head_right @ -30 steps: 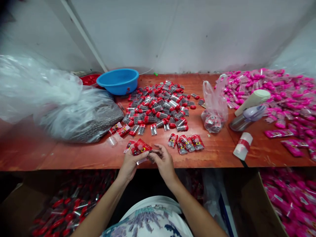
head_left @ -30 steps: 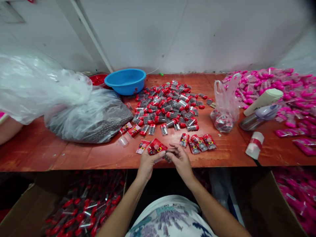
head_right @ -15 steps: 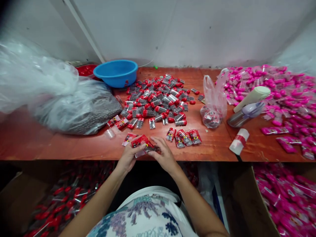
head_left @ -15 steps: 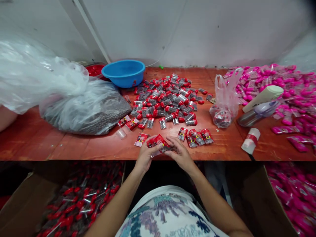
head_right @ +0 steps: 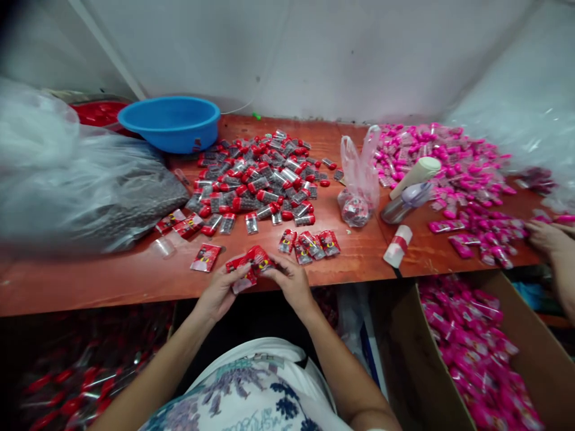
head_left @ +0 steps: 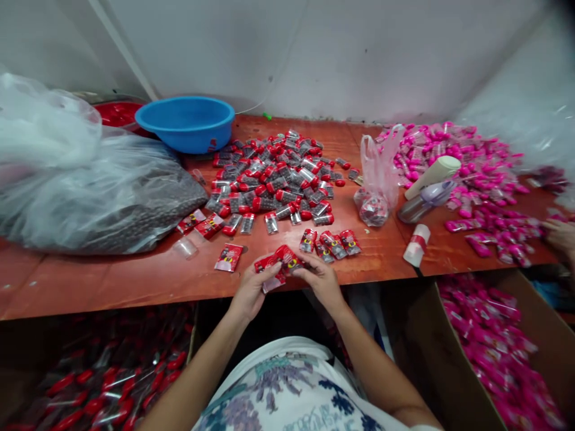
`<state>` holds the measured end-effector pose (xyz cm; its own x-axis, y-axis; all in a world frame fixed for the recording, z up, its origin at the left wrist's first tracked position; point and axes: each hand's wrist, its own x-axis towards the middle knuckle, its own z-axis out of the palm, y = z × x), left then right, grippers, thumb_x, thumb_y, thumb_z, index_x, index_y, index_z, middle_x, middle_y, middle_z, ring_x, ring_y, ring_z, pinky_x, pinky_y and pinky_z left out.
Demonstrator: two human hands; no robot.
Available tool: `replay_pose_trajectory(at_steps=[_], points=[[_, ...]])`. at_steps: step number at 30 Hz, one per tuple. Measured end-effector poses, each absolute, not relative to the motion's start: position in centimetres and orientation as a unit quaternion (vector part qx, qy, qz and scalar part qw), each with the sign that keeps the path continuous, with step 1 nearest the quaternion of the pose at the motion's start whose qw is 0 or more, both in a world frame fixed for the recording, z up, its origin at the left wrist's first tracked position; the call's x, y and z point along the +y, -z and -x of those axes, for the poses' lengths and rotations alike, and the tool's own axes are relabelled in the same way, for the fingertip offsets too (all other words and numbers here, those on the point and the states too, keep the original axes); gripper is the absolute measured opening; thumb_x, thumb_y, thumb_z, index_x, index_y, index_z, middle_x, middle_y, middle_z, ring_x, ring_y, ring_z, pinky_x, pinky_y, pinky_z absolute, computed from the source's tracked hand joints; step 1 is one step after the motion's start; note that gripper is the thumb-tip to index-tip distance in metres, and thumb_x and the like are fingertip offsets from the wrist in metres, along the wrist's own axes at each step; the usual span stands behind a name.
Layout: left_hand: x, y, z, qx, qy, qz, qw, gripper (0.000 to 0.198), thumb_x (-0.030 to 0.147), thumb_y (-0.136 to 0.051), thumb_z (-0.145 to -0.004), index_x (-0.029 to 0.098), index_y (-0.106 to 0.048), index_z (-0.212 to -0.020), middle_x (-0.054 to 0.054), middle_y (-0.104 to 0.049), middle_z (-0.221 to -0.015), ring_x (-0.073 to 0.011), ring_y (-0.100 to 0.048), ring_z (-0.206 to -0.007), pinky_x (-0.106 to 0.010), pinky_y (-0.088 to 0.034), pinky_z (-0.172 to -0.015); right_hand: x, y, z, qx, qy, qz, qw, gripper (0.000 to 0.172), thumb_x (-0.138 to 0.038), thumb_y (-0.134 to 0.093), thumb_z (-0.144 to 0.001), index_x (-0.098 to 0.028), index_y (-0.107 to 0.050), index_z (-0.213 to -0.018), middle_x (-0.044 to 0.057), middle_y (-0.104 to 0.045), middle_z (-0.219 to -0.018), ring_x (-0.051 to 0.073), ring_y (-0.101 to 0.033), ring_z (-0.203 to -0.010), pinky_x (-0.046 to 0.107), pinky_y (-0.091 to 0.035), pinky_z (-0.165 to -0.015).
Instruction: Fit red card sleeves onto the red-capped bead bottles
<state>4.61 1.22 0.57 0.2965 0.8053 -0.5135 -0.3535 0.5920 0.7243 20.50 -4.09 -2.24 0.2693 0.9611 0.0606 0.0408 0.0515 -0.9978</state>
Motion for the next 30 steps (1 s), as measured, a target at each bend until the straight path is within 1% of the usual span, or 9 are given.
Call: replay_pose_trajectory(at_steps=[4, 6, 10, 12, 15, 20, 24, 27, 30], points=[[1.6, -0.4, -4.2, 0.457, -0.362, -0.181, 0.792, 0.029, 0.005, -0.071, -0.064, 0.009, -0.066, -0.093, -0.016, -0.073, -0.096, -0.0246, -0.070, -0.083, -0.035, -0.058, -0.073, -4.7, 3.1, -26.8, -0.353, -0.282, 0.657, 0.604, 0.047, -0.035, -0.064, -0.079, -0.021, -0.060, -0.124, 0.007, -0.066, -0.112, 0.021, -0.060, -0.098, 0.040, -0.046, -0.092], [1.7, -0.4, -4.0, 0.460, -0.361, -0.166, 0.794, 0.027, 0.003, -0.069, -0.066, 0.009, -0.066, -0.092, -0.016, -0.073, -0.096, -0.0250, -0.070, -0.082, -0.039, -0.058, -0.074, -5.1, 3.3, -29.9, -0.351, -0.200, 0.723, 0.561, 0.049, -0.038, -0.063, -0.078, -0.017, -0.061, -0.122, 0.010, -0.066, -0.109, 0.023, -0.060, -0.095, 0.042, -0.047, -0.090], [1.7, -0.3, -4.2, 0.470, -0.381, -0.150, 0.782, 0.025, 0.003, -0.071, -0.064, 0.009, -0.068, -0.089, -0.013, -0.074, -0.087, -0.0227, -0.070, -0.076, -0.040, -0.059, -0.073, -5.0, 2.5, -30.5, -0.422, -0.062, 0.779, 0.460, 0.041, -0.037, -0.062, -0.079, -0.018, -0.065, -0.115, 0.013, -0.056, -0.118, 0.026, -0.054, -0.106, 0.042, -0.043, -0.093], [1.7, -0.1, -4.5, 0.477, -0.399, -0.147, 0.769, 0.024, 0.003, -0.073, -0.062, 0.009, -0.068, -0.085, -0.011, -0.074, -0.083, -0.0210, -0.070, -0.073, -0.037, -0.059, -0.071, -4.6, 1.6, -27.4, -0.463, -0.078, 0.744, 0.476, 0.031, -0.035, -0.060, -0.083, -0.020, -0.066, -0.109, 0.011, -0.057, -0.113, 0.023, -0.055, -0.102, 0.037, -0.046, -0.087], [1.9, 0.1, -4.7, 0.473, -0.429, -0.158, 0.753, 0.021, 0.005, -0.076, -0.059, 0.008, -0.069, -0.079, -0.008, -0.073, -0.076, -0.0174, -0.068, -0.067, -0.029, -0.059, -0.065, -3.6, 0.7, -21.2, -0.557, -0.246, 0.642, 0.467, 0.023, -0.031, -0.064, -0.080, -0.022, -0.066, -0.101, 0.005, -0.062, -0.092, 0.017, -0.058, -0.078, 0.029, -0.048, -0.071], [2.3, 0.1, -3.5, 0.454, -0.467, -0.175, 0.738, 0.025, 0.009, -0.080, -0.056, 0.010, -0.069, -0.079, -0.004, -0.072, -0.074, -0.0161, -0.068, -0.065, -0.026, -0.057, -0.063, -1.4, 0.4, -15.6, -0.597, -0.329, 0.559, 0.473, 0.026, -0.019, -0.055, -0.086, -0.025, -0.062, -0.110, 0.003, -0.067, -0.096, 0.018, -0.061, -0.090, 0.030, -0.048, -0.081], [2.7, -0.1, -2.1, 0.464, -0.497, -0.162, 0.715, 0.024, 0.007, -0.080, -0.057, 0.012, -0.067, -0.077, -0.002, -0.071, -0.072, -0.0134, -0.067, -0.063, -0.023, -0.057, -0.062, 0.9, 0.1, -16.2, -0.665, -0.351, 0.512, 0.416, 0.027, -0.020, -0.050, -0.089, -0.028, -0.062, -0.113, 0.002, -0.068, -0.095, 0.017, -0.063, -0.086, 0.028, -0.048, -0.078], [3.1, 0.1, -1.4, 0.481, -0.518, -0.132, 0.695, 0.021, 0.004, -0.077, -0.060, 0.013, -0.065, -0.076, 0.000, -0.069, -0.069, -0.0121, -0.066, -0.059, -0.024, -0.057, -0.061, 4.3, 0.1, -18.2, -0.656, -0.274, 0.583, 0.392, 0.026, -0.030, -0.050, -0.091, -0.025, -0.061, -0.114, 0.003, -0.068, -0.091, 0.018, -0.062, -0.082, 0.030, -0.048, -0.077], [3.2, 0.4, -1.0, 0.497, -0.520, -0.103, 0.687, 0.019, 0.001, -0.073, -0.064, 0.012, -0.065, -0.077, 0.000, -0.068, -0.067, -0.0120, -0.065, -0.056, -0.024, -0.058, -0.059, 8.3, 0.5, -20.4, -0.608, -0.084, 0.697, 0.371, 0.038, -0.033, -0.059, -0.086, -0.016, -0.056, -0.119, 0.015, -0.061, -0.109, 0.027, -0.054, -0.101, 0.041, -0.041, -0.091]])
